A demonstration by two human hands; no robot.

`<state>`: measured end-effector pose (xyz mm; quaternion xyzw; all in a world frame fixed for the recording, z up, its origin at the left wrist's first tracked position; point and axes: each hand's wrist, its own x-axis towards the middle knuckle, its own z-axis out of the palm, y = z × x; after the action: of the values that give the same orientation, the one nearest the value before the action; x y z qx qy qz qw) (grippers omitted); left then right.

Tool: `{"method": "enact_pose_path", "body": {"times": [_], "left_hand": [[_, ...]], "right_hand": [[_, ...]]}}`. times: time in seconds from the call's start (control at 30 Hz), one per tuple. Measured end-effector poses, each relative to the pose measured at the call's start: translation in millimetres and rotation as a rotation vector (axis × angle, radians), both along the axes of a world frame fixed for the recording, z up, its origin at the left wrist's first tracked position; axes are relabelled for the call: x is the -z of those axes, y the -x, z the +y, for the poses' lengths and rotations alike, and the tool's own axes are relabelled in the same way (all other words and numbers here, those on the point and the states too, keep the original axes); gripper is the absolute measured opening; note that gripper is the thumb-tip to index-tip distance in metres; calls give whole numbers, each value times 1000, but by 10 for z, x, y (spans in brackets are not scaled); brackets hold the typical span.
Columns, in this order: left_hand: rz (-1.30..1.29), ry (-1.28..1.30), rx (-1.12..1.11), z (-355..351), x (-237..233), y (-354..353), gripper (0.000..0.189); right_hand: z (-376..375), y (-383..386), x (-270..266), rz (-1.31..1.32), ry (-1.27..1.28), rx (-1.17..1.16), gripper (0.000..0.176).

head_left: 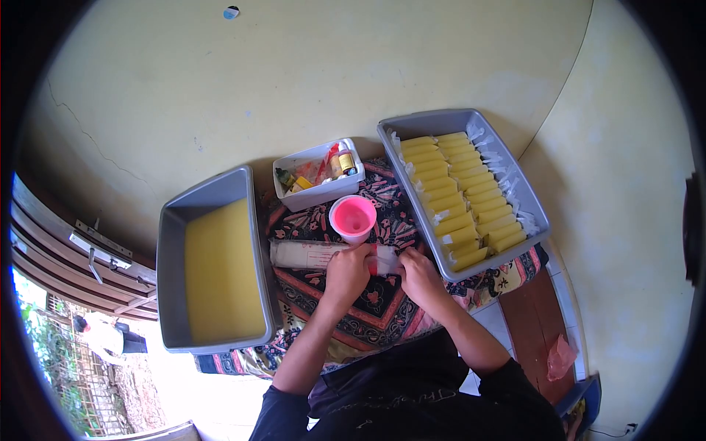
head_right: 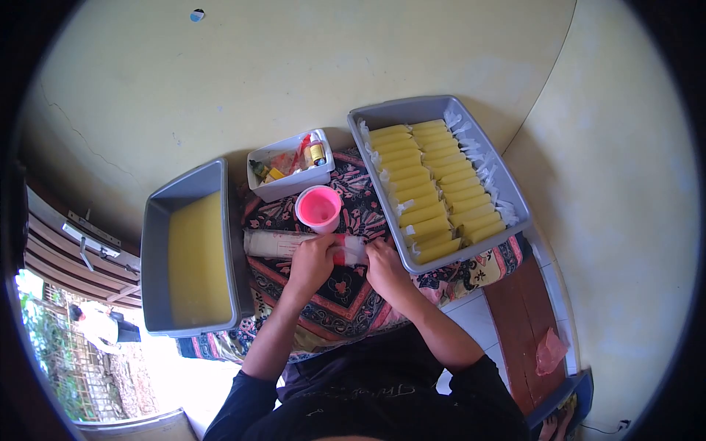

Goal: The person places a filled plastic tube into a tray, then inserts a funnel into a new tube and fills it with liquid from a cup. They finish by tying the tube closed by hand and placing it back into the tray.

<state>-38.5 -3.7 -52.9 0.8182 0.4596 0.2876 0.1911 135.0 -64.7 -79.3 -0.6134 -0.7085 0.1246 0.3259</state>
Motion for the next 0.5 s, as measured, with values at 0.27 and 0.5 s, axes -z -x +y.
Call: {"method": "enact_pose_path", "body": {"times": [0.27,0.5], "left_hand": [[-1,52,-7,16,-39,55,11],[-204,162,180,-6,-113,-15,14]], "right_hand": [[-21,16,-18,-64,47,-12,28],[-62,184,-367,196,-263,40,26]]}}
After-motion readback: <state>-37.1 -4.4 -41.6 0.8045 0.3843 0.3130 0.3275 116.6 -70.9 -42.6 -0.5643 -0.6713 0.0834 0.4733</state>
